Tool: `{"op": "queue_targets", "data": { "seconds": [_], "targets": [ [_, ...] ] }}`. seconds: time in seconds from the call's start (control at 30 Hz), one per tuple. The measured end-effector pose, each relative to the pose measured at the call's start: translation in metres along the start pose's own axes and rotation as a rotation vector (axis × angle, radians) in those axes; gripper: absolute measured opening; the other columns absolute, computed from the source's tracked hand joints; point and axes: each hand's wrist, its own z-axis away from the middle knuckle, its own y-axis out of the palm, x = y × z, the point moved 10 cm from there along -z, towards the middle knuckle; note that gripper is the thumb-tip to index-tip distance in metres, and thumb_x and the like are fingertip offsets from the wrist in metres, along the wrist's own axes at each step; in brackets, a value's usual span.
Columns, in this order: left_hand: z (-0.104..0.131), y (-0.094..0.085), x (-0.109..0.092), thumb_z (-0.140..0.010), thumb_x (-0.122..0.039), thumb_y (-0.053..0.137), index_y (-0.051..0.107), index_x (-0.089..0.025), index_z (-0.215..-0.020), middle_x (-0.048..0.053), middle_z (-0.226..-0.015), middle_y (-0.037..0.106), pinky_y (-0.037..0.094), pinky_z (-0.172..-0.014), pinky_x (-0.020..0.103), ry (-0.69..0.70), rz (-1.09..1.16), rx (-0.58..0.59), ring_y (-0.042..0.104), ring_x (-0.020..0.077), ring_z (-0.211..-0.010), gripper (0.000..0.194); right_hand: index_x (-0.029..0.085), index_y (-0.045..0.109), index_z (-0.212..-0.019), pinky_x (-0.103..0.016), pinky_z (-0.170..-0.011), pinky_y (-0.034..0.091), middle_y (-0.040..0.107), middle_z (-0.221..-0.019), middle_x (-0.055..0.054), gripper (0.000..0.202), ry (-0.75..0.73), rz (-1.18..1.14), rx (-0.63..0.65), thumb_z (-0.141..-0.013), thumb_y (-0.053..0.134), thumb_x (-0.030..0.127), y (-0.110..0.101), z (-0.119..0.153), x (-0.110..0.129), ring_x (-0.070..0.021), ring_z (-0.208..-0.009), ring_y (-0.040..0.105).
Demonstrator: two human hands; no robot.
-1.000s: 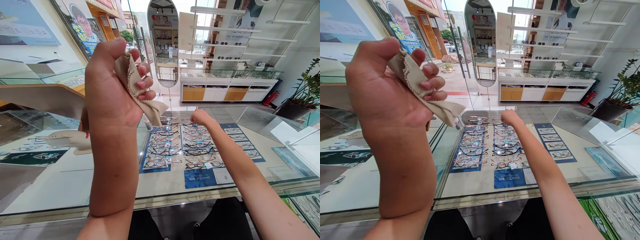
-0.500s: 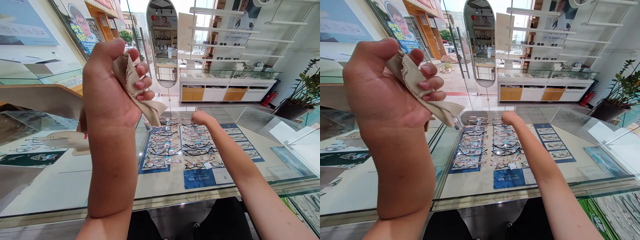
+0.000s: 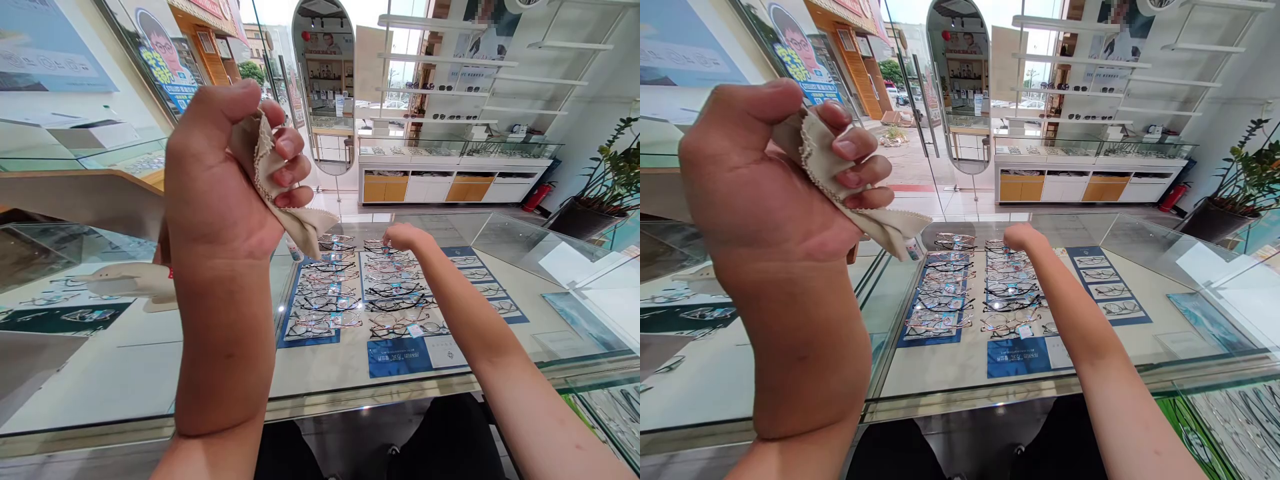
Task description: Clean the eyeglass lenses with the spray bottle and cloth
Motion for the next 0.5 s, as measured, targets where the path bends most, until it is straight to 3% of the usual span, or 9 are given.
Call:
{"op": "queue_targets", "data": {
  "seconds": [0.17, 0.3, 0.43, 0.5],
  "targets": [
    [0.003, 0.003, 0.0, -0.098, -0.026, 0.055, 0.059, -0.019, -0.072, 0.0, -0.072, 0.037, 0.017, -0.04, 0.023, 0.023, -0.02, 0.004, 0.025, 0.0106, -0.053, 0.027, 0.028, 0.089, -0.126, -0.044, -0.108, 0.053, 0.084, -0.137, -0.016, 0.039, 0.045, -0.002, 0.006, -0.092, 0.075, 0.016, -0.009, 0.007, 0.003, -0.0357, -0.126, 0.075],
    [0.01, 0.008, -0.005, -0.092, -0.019, 0.063, 0.06, -0.021, -0.071, -0.003, -0.061, 0.039, 0.01, -0.041, 0.024, 0.215, -0.158, 0.071, 0.02, 0.0089, -0.048, 0.021, 0.024, 0.088, -0.128, -0.041, -0.102, 0.052, 0.083, -0.14, -0.016, 0.044, 0.06, -0.02, -0.059, -0.094, 0.063, 0.01, -0.03, 0.021, 0.009, -0.0341, -0.125, 0.075],
    [0.039, 0.034, -0.013, -0.081, -0.014, 0.076, 0.065, -0.023, -0.072, -0.003, -0.061, 0.048, 0.021, -0.048, 0.026, 0.46, -0.641, 0.287, 0.034, 0.0112, -0.054, 0.017, 0.022, 0.086, -0.121, -0.036, -0.083, 0.047, 0.086, -0.123, -0.012, 0.035, -0.038, -0.113, -0.233, -0.1, 0.057, 0.019, -0.067, 0.056, 0.032, -0.0282, -0.103, 0.074],
    [0.054, 0.05, 0.004, -0.081, -0.012, 0.075, 0.065, -0.023, -0.069, -0.001, -0.063, 0.052, 0.025, -0.055, 0.028, 0.429, -0.929, 0.488, 0.039, 0.013, -0.058, 0.019, 0.022, 0.085, -0.111, -0.035, -0.078, 0.041, 0.084, -0.107, -0.01, 0.029, -0.122, -0.209, -0.358, -0.101, 0.058, 0.022, -0.087, 0.081, 0.049, -0.0247, -0.091, 0.068]
  ]
}}
